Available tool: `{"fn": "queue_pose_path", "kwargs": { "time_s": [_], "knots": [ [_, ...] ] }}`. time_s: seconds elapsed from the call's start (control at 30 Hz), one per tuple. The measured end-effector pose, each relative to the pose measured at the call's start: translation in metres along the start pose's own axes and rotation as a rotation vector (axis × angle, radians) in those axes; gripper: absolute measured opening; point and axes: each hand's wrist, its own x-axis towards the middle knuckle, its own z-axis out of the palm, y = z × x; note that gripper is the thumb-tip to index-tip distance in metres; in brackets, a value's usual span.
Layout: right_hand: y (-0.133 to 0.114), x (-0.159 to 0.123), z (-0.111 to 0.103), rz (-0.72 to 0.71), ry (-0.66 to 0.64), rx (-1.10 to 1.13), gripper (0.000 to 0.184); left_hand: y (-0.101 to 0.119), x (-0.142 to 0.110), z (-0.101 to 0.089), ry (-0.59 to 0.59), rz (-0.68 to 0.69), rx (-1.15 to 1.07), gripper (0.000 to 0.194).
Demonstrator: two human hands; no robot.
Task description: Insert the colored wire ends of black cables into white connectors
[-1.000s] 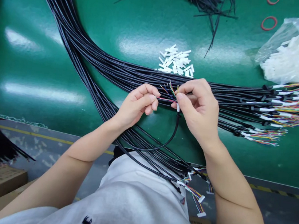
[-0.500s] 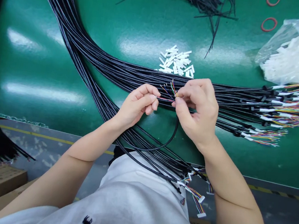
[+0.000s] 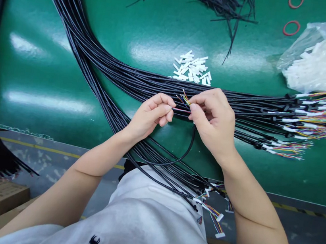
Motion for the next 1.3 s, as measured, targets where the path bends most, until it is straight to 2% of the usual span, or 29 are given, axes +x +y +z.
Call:
{"fn": "queue_pose_path", "kwargs": {
  "time_s": [0.13, 0.23, 0.47, 0.53, 0.7, 0.83, 1.03, 1.1, 1.23, 1.3],
  "knots": [
    [0.0, 0.002, -0.007, 0.217, -0.145, 0.212, 0.012, 0.0, 0.0, -0.001, -0.008, 0.0, 0.0, 0.035],
    [-0.002, 0.002, -0.01, 0.326, -0.215, 0.266, 0.013, -0.001, 0.0, -0.001, -0.022, 0.01, 0.026, 0.041],
    [-0.011, 0.005, -0.005, 0.508, -0.21, 0.35, 0.025, -0.002, -0.004, 0.0, -0.035, 0.08, 0.127, 0.045],
    [-0.012, 0.006, -0.004, 0.503, -0.216, 0.335, 0.023, -0.001, -0.004, 0.001, -0.037, 0.102, 0.122, 0.045],
    [-0.015, 0.007, -0.007, 0.491, -0.321, 0.258, 0.014, -0.001, -0.003, 0.002, -0.038, 0.151, 0.111, 0.043],
    [-0.018, 0.006, -0.008, 0.442, -0.332, 0.085, 0.009, -0.001, -0.003, 0.001, -0.056, 0.182, 0.161, 0.039],
    [-0.014, 0.003, -0.006, 0.214, -0.327, -0.058, 0.012, -0.007, -0.009, 0.001, -0.024, 0.295, 0.338, 0.029],
    [-0.013, 0.002, -0.005, 0.177, -0.325, -0.085, 0.016, -0.008, -0.01, 0.0, -0.032, 0.32, 0.371, 0.027],
    [-0.013, -0.001, -0.002, 0.12, -0.302, -0.093, 0.012, -0.005, -0.009, 0.002, -0.02, 0.237, 0.334, 0.038],
    [-0.014, -0.003, 0.001, 0.045, -0.27, -0.132, 0.019, -0.002, -0.008, 0.004, -0.006, 0.184, 0.293, 0.046]
  ]
}}
